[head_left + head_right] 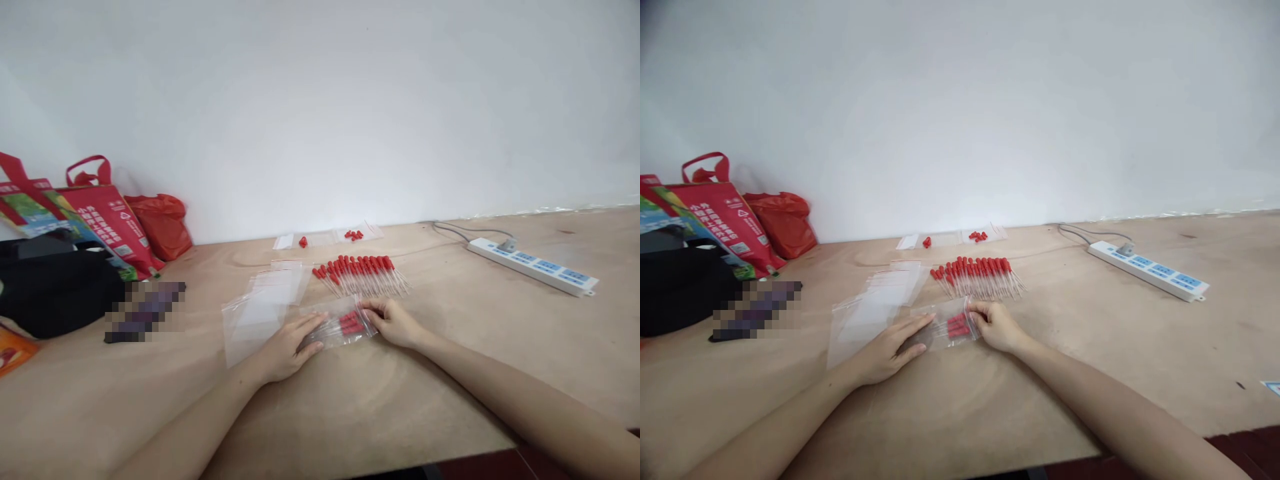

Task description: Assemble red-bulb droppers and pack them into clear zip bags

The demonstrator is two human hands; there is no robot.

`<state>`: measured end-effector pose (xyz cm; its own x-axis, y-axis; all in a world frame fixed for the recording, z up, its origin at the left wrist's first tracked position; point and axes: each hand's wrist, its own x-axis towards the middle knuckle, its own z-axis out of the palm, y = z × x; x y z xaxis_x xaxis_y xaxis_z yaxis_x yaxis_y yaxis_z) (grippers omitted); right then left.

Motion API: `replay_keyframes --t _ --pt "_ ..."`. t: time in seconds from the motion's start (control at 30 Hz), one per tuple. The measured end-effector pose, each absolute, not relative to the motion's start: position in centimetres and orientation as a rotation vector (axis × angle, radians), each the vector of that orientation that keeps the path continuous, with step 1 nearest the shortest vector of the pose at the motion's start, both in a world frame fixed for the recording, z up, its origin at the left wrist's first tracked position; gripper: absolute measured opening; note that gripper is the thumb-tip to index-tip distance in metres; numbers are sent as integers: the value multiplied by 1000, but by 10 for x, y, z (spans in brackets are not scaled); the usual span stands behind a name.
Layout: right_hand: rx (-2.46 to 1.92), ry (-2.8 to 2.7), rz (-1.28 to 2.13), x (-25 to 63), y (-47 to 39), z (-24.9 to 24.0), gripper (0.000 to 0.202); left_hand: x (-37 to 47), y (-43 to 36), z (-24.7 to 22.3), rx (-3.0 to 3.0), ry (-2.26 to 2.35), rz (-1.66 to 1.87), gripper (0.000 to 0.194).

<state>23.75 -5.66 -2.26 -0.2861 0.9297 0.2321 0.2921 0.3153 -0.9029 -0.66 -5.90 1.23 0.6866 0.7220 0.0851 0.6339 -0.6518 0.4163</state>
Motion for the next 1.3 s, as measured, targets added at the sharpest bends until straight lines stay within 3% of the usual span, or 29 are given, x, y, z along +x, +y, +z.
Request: replay_keyframes --t 0.2,0.33,0.47,0.7,1.0,1.3 --pt "-1430 -1791 471 259 -20 -8 19 -8 -57 10 2554 1026 345 42" --pt "-1726 -1828 71 263 29 4 25 -9 -56 8 2566 990 325 38" --pt "-1901 -1852 -53 255 61 7 29 -10 -56 7 2567 967 332 37" --pt "-1643 -1531 325 260 79 10 10 -10 -56 7 2576 954 318 37" --pt "-1137 -1072 635 295 19 3 30 -10 -56 7 2596 959 324 42" --pt "-969 -727 1019 276 -27 -25 30 -6 -57 8 2611 930 334 40"
